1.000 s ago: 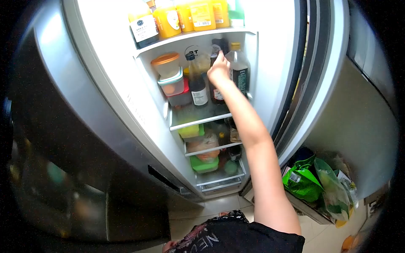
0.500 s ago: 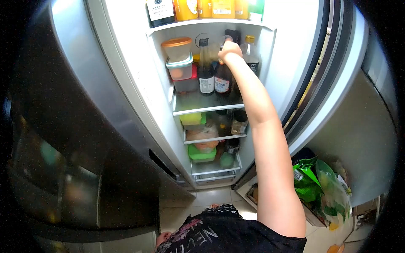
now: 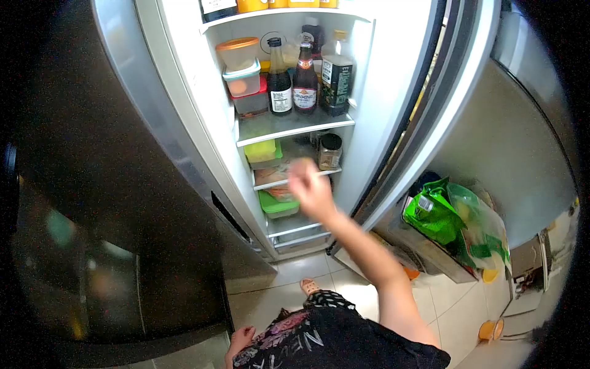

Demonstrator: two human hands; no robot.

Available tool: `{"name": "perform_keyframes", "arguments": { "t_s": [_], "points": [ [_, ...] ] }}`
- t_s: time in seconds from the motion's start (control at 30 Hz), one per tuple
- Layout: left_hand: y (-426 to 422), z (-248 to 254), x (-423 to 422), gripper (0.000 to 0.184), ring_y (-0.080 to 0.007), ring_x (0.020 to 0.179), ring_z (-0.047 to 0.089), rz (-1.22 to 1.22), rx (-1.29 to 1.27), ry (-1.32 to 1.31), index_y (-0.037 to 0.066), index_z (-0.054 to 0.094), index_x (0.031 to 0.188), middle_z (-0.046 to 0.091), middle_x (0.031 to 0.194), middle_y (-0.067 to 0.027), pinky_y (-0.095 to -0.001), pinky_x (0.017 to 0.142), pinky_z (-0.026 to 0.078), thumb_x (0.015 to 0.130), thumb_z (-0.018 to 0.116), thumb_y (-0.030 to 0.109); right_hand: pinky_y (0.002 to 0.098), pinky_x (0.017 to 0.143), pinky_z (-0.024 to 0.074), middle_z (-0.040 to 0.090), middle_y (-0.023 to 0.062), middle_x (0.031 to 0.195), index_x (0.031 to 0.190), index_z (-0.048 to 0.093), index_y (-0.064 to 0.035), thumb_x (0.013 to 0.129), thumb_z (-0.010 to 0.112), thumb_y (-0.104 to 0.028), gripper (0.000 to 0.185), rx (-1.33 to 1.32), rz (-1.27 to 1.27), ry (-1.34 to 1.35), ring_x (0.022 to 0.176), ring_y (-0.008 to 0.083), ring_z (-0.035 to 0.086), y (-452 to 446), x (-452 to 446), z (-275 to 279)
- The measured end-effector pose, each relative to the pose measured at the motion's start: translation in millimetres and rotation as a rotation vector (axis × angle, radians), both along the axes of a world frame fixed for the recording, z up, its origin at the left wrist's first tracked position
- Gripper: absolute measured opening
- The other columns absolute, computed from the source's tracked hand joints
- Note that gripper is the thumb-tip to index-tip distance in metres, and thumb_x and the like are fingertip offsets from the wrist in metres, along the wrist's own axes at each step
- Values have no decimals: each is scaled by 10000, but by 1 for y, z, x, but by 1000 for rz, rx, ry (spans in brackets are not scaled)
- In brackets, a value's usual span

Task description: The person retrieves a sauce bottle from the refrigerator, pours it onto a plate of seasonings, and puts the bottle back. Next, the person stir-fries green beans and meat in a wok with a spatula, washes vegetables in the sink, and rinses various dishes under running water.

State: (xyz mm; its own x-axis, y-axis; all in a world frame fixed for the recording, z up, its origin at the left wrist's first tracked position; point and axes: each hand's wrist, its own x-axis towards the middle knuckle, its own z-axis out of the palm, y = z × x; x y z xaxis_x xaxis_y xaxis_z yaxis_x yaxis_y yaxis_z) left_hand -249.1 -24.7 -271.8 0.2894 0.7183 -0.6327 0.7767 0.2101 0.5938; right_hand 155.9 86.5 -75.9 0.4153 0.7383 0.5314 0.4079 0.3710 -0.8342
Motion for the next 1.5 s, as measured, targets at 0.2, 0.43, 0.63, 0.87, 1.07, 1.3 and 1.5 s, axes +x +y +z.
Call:
{"name": "perform_keyframes", "arguments": {
  "t_s": [0.2,0.43,0.63,0.87,1.07,1.3,1.5],
  "points": [
    [18,-28,-1,367,-274,842,586,-352,-3,70,36,584,963,614,888,-136,-342,739,457,781,536,350,318,646,458,620,95,767,834,623,-45,772,561,-306,275,-1351,174,-134,697,184,579,-310,-6,-164],
    [8,-7,26,381,-305,884,560,-465,108,28,48,567,989,597,925,-160,-367,754,441,790,515,368,298,358,413,514,77,665,1056,430,-70,714,523,-87,355,-776,-1235,418,459,173,493,-552,175,-180],
    [-56,-18,41,378,-307,883,561,-456,89,45,61,567,993,599,932,-154,-368,759,440,794,501,375,250,540,391,543,15,814,1037,487,-101,773,501,-234,296,-548,-918,479,619,114,488,-502,213,-91],
    [-149,-8,48,432,-308,863,568,-528,6,-28,49,570,977,598,918,-167,-362,741,449,782,506,429,245,516,378,535,19,785,1019,495,-78,769,496,-180,270,-573,-871,417,604,107,474,-489,214,-82],
    [-183,-5,70,378,-305,875,561,-601,53,-30,35,572,949,593,920,-174,-377,755,436,802,499,375,238,491,361,517,20,750,1006,495,-50,728,477,-70,279,-466,-829,288,585,102,453,-507,189,-101],
    [-168,19,75,362,-341,871,534,-906,207,-208,14,571,927,581,898,-186,-399,747,429,817,482,347,241,586,427,506,27,717,1032,494,-36,591,432,94,464,-427,-639,186,674,134,519,-509,59,-112],
    [-191,18,129,357,-336,854,541,-1095,184,-275,-3,573,917,582,885,-191,-388,736,436,813,491,328,254,643,479,580,87,855,933,497,-17,647,394,147,346,-603,-454,169,737,155,606,-527,-3,-97]
  ]
}}
